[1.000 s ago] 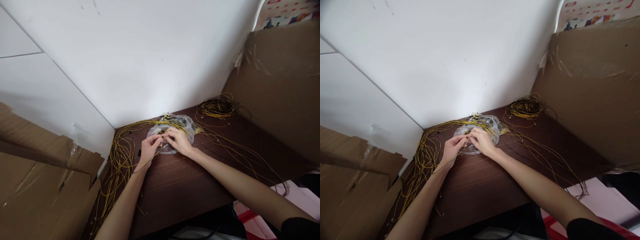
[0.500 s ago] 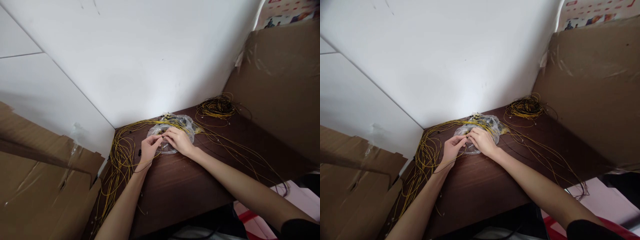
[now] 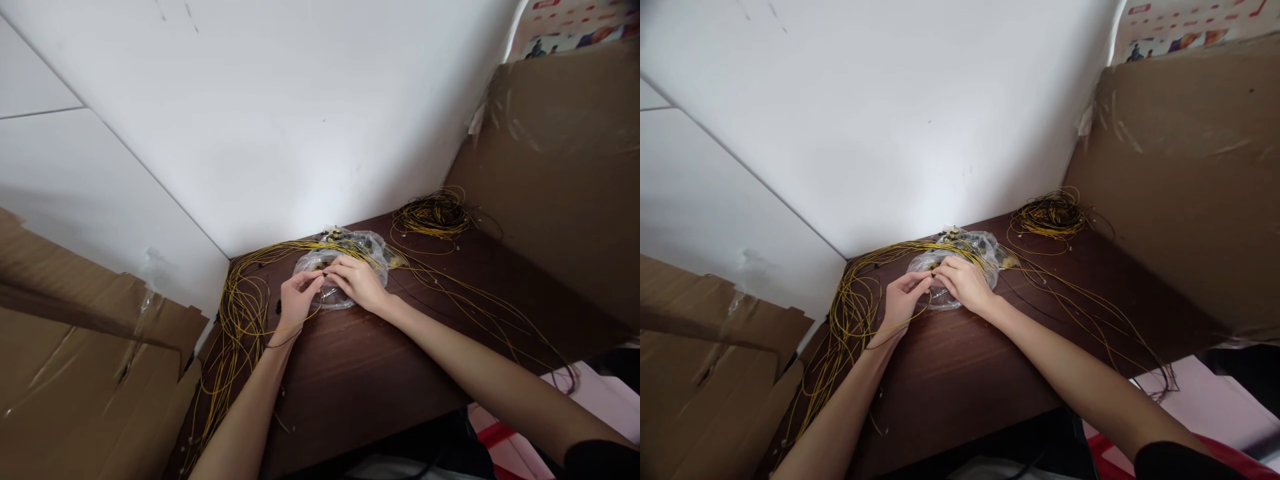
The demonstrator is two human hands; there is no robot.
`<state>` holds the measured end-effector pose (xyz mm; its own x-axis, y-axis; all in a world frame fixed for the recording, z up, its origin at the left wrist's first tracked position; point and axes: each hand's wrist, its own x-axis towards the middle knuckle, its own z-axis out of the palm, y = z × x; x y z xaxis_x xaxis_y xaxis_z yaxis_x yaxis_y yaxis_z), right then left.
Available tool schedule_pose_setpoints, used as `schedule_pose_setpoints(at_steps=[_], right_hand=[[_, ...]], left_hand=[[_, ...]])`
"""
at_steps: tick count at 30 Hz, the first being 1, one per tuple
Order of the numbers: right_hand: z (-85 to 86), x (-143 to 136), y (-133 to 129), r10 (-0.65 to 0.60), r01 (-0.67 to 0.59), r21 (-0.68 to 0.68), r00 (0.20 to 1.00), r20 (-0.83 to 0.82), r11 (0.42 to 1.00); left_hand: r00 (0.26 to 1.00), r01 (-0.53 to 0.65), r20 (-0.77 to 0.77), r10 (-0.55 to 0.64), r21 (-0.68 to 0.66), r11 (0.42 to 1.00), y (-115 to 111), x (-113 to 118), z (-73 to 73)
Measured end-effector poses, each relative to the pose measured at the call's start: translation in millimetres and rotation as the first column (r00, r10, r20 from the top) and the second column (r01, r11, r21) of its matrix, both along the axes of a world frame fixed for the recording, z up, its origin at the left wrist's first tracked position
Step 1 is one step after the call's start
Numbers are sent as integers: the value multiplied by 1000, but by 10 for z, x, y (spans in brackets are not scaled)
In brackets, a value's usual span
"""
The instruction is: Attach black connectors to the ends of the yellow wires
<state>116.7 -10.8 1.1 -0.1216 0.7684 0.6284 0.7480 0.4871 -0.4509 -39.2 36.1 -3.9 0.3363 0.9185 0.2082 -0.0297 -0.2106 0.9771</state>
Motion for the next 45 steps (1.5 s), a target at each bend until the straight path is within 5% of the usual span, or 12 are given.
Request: schedule_pose_setpoints(at_steps=[15,45], right_hand=[[96,-34,-60,22,-23,-29,999,-25,999],[80,-96,-39,-33,-23,-126,905,-425,992]], left_hand=[[999,9,-49,8,339,941,-56,-29,65],[996,39,-86,-21,217,975,-75,-17,83]])
